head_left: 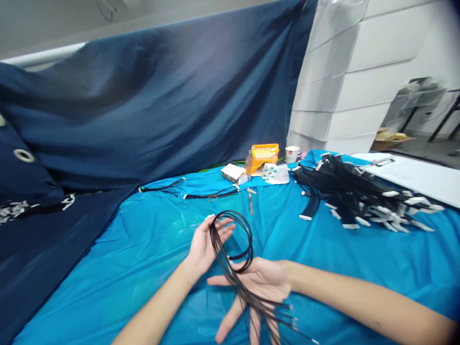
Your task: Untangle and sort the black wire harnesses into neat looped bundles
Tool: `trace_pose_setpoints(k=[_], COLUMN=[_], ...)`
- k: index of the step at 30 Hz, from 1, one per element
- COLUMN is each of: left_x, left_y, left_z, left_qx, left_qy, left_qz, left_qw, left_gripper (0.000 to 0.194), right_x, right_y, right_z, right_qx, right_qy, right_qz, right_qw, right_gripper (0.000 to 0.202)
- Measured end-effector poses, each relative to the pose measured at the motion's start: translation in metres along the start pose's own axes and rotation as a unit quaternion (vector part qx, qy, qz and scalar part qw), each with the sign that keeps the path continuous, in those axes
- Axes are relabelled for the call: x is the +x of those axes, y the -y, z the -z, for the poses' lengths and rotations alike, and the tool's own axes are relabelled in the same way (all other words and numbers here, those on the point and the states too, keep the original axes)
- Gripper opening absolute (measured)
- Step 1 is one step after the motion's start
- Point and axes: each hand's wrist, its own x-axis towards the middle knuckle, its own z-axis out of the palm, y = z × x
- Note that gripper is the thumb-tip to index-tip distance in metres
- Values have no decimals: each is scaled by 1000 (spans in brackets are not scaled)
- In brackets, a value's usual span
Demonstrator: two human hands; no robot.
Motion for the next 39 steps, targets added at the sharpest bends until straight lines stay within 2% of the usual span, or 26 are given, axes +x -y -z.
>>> trace_pose_setpoints(k=[3, 6, 9, 10, 11, 12, 13, 14, 16, 18, 21, 26, 29, 30, 31, 32, 35, 39], left_x=[12, 20, 24, 25, 26, 26, 27, 28, 28, 27, 19, 4, 8, 11, 15, 18, 25, 27], left_y=[4, 6, 5, 4, 4, 5, 6, 8, 14, 21, 29, 36, 37, 38, 39, 40, 43, 45], left_z=[9, 15, 20, 21, 23, 24, 25, 26, 28, 27, 22, 19, 22, 23, 24, 26, 28, 29], left_qx=[34, 54, 59, 65, 74, 88, 103, 118, 138, 147, 152, 144, 134, 129, 121, 113, 101, 104], left_qy=[0, -5, -11, -17, -25, -34, -43, -46, -26, 14, 75, 178, 193, 185, 175, 167, 149, 145], left_qz=[24, 40, 41, 40, 38, 35, 32, 32, 42, 58, 76, 34, 37, 45, 47, 48, 58, 60], left_qw=[999, 998, 997, 997, 996, 995, 993, 991, 989, 987, 983, 973, 971, 973, 976, 978, 982, 982], left_gripper=[24, 20, 17, 16, 14, 13, 10, 8, 10, 14, 16, 13, 15, 16, 16, 15, 13, 16], right_x=[-8, -16, -24, -27, -31, -35, -39, -42, -48, -47, -34, -17, -33, -41, -48, -55, -63, -51], right_y=[1, 3, 11, 14, 18, 21, 24, 27, 30, 29, 23, 16, 24, 28, 32, 37, 48, 55], right_z=[1, 3, 10, 14, 18, 23, 28, 34, 46, 56, 63, 57, 53, 53, 55, 58, 74, 99], right_qx=[-9, -26, -85, -140, -210, -291, -380, -415, -451, -475, -504, -535, -535, -532, -530, -535, -545, -570], right_qy=[-37, -174, -321, -370, -422, -481, -548, -592, -641, -656, -644, -605, -559, -519, -533, -590, -661, -696], right_qz=[-12, 26, 94, 120, 144, 161, 171, 180, 197, 206, 215, 230, 222, 216, 219, 212, 184, 130], right_qw=[999, 984, 939, 910, 870, 811, 725, 667, 589, 550, 533, 543, 594, 634, 622, 566, 482, 416], right_gripper=[56, 45, 39, 37, 34, 32, 30, 28, 26, 27, 31, 33, 40, 44, 47, 49, 43, 36])
